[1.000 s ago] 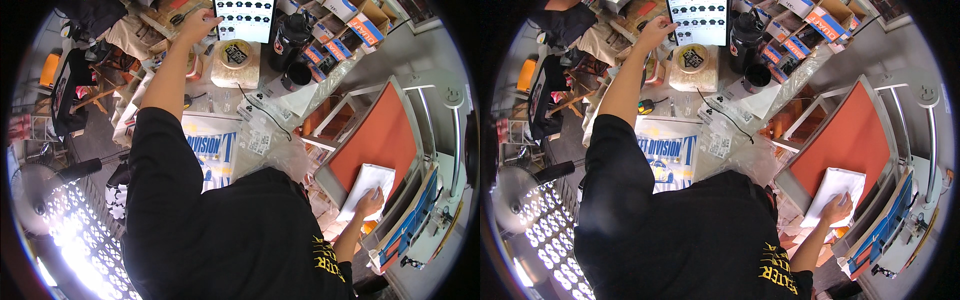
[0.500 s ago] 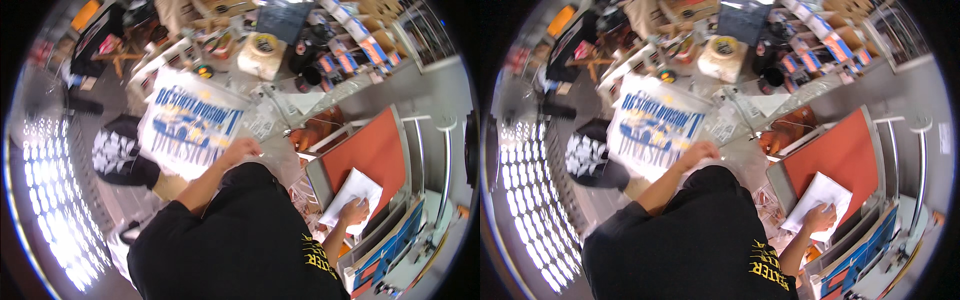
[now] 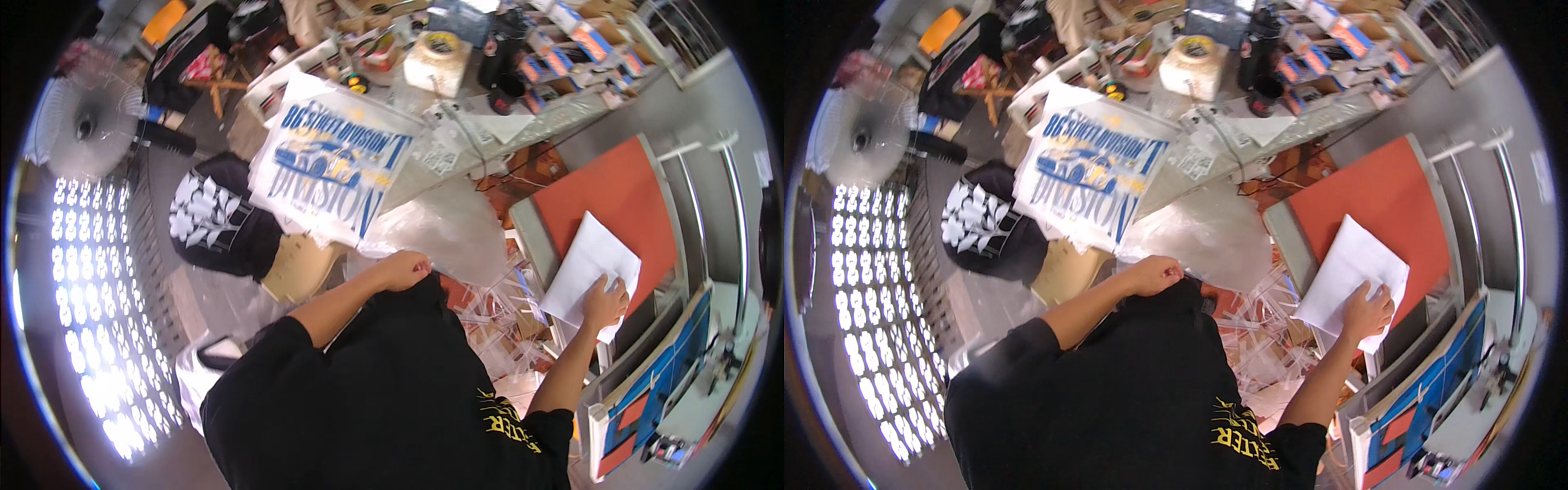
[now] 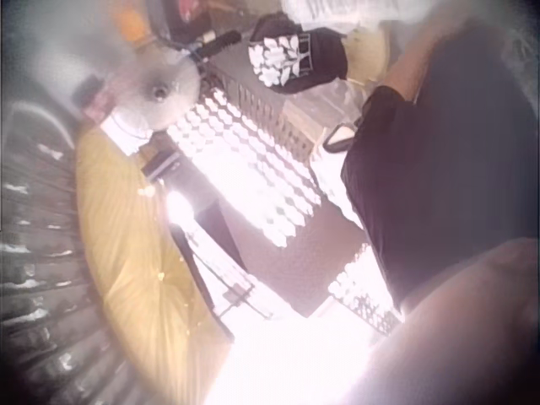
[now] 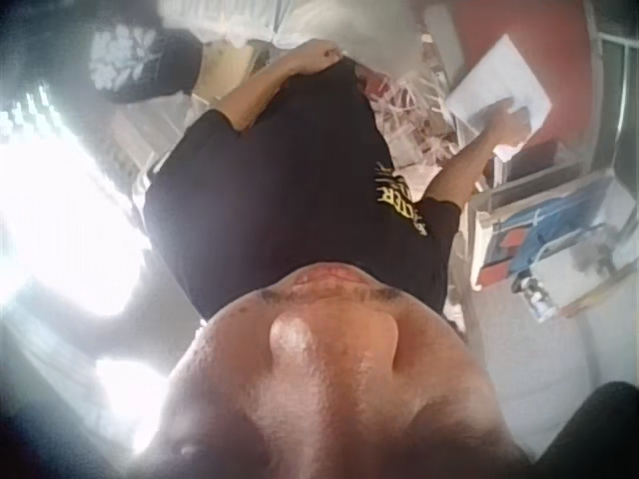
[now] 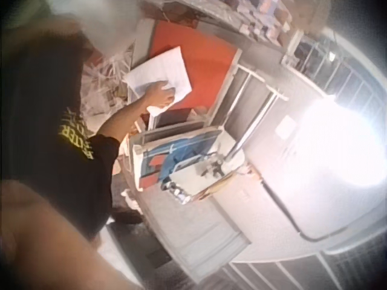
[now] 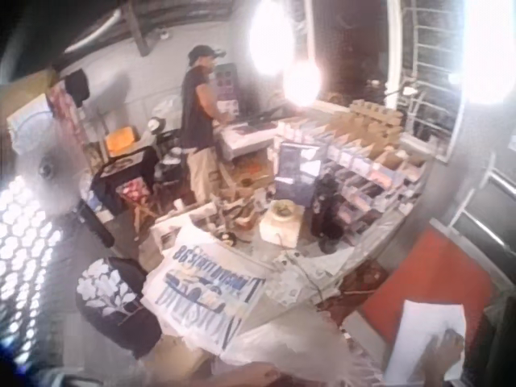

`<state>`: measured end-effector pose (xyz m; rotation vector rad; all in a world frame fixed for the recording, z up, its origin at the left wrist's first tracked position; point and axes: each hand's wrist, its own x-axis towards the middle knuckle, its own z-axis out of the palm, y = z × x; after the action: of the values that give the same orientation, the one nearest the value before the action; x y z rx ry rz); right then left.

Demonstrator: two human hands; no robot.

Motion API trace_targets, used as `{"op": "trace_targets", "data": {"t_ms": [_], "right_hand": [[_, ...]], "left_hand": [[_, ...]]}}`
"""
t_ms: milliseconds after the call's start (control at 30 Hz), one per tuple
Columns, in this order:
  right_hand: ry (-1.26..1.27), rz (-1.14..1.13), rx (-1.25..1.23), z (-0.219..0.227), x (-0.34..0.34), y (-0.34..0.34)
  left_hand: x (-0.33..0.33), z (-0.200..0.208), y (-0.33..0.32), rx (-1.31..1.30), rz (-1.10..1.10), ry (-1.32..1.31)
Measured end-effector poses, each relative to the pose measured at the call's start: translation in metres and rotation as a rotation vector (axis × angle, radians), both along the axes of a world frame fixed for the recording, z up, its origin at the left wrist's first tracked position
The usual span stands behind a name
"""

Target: The person prepares a white t-shirt for printing by trimming a printed design sheet with scissors, aligning the design on the fabric, and placing the shirt onto a heat press machine.

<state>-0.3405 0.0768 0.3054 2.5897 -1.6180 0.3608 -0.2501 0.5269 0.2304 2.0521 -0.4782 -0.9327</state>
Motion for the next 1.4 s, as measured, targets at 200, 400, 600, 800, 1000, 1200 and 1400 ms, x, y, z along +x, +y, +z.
{"op": "trace_targets", "data": {"t_ms": [200, 400, 600, 800, 1000, 1200, 1400], "right_hand": [[0.059, -0.18, 0.144, 0.021, -0.004, -0.012], [0.042, -0.181, 0.065, -0.001, -0.006, -0.013], [0.002, -0.14, -0.055, -0.012, -0.011, -0.005], [-0.031, -0.131, -0.079, -0.01, -0.007, -0.007], [-0.039, -0.243, -0.203, -0.016, -0.001, -0.009], [-0.015, -0.134, 0.329, 0.041, -0.001, -0.041], [0.075, 0.712, 0.794, 0.158, 0.052, 0.094]], "left_hand": [[0.041, 0.012, -0.011, -0.268, 0.037, 0.373], [0.2, 0.036, -0.01, -0.275, 0.251, -0.292], [0.312, 0.05, -0.026, -0.394, 0.321, -0.327], [0.242, -0.004, -0.091, -0.558, 0.082, -0.05], [0.126, -0.012, -0.11, -0.718, -0.613, 0.043], [0.155, 0.024, -0.115, -0.485, -0.78, -0.107], [0.166, 0.206, -0.194, -1.075, -0.584, -0.988]]}}
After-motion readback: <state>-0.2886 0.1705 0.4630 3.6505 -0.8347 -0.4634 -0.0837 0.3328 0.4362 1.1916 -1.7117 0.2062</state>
